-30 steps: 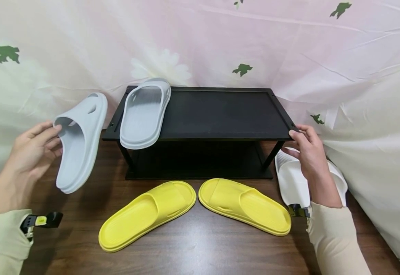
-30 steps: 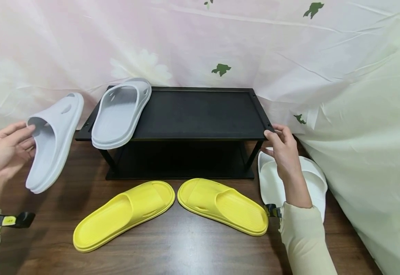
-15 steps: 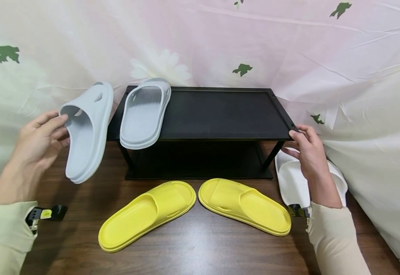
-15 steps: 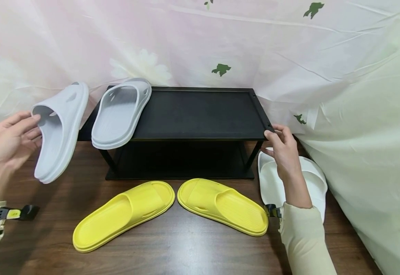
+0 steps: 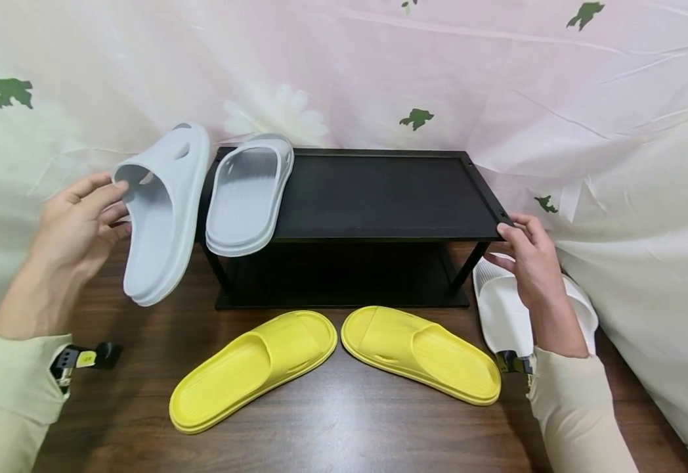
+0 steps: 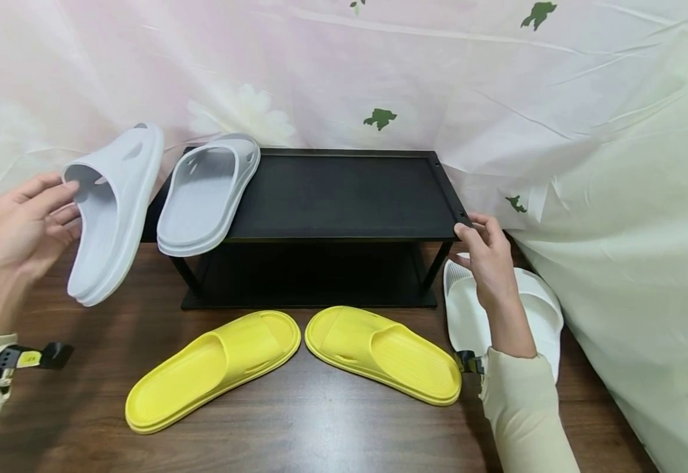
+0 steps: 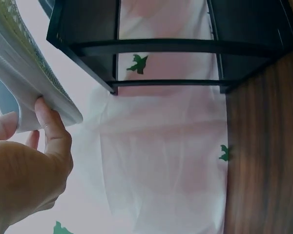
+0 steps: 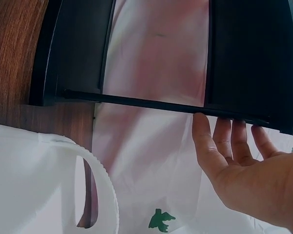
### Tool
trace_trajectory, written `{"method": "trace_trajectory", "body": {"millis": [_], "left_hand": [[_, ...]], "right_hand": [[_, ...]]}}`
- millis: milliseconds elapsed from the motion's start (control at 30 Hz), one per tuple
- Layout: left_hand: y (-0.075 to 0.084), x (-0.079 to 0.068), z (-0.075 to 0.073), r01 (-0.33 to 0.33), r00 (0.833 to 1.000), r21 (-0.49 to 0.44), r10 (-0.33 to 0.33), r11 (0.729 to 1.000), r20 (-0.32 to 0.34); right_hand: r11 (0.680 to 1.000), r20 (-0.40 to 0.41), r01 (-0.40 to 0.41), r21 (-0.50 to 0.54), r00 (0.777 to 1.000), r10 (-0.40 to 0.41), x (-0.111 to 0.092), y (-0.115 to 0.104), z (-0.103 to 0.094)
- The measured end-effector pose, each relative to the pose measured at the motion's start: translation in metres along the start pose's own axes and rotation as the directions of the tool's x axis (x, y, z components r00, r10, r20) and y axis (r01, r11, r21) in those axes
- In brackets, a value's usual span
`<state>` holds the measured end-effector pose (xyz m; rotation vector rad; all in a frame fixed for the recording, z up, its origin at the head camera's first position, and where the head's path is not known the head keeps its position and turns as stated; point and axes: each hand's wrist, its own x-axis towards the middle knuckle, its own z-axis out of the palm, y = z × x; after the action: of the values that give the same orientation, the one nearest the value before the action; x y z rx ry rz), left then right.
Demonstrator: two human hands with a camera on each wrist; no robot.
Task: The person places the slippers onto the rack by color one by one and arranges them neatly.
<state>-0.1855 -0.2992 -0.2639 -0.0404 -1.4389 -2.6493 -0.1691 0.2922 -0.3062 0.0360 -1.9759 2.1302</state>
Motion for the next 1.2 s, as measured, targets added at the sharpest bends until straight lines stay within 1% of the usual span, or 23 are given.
{"method": "trace_trajectory", "body": {"millis": [267,400,700,833,933,1067,1200], "left_hand": [[0.001,-0.001,0.013,-0.017,1.0,0.006,0.017,1.0,-0.01],[0.002,0.0,0.021,-0.012,1.0,0.019,0.012,1.0,0.004],[0.004,0.005,0.039,-0.007,1.0,0.087,0.005,0.996,0.023],[0.005,0.008,0.047,-0.013,0.999,0.105,0.008,0.994,0.044],[0.006,0.01,0.052,-0.004,0.998,0.097,-0.002,0.995,0.061],[0.008,0.012,0.059,0.019,0.998,0.105,-0.026,0.994,0.062],[0.008,0.015,0.068,0.01,0.997,0.145,-0.021,0.989,0.073]], "right_hand": [[1.0,-0.003,0.002,-0.014,1.0,-0.002,0.001,0.0,0.0],[1.0,-0.003,0.005,-0.012,1.0,-0.005,0.0,0.0,0.0],[1.0,0.003,0.012,-0.005,1.0,-0.012,-0.001,0.0,-0.001],[1.0,0.001,0.012,-0.004,1.0,-0.012,-0.002,0.001,-0.001],[1.0,0.0,0.016,-0.003,1.0,-0.016,-0.002,0.001,-0.001],[1.0,0.005,0.019,0.0,1.0,-0.019,-0.001,0.001,-0.001],[1.0,0.009,0.018,-0.005,1.0,-0.018,0.0,0.0,0.0]]}}
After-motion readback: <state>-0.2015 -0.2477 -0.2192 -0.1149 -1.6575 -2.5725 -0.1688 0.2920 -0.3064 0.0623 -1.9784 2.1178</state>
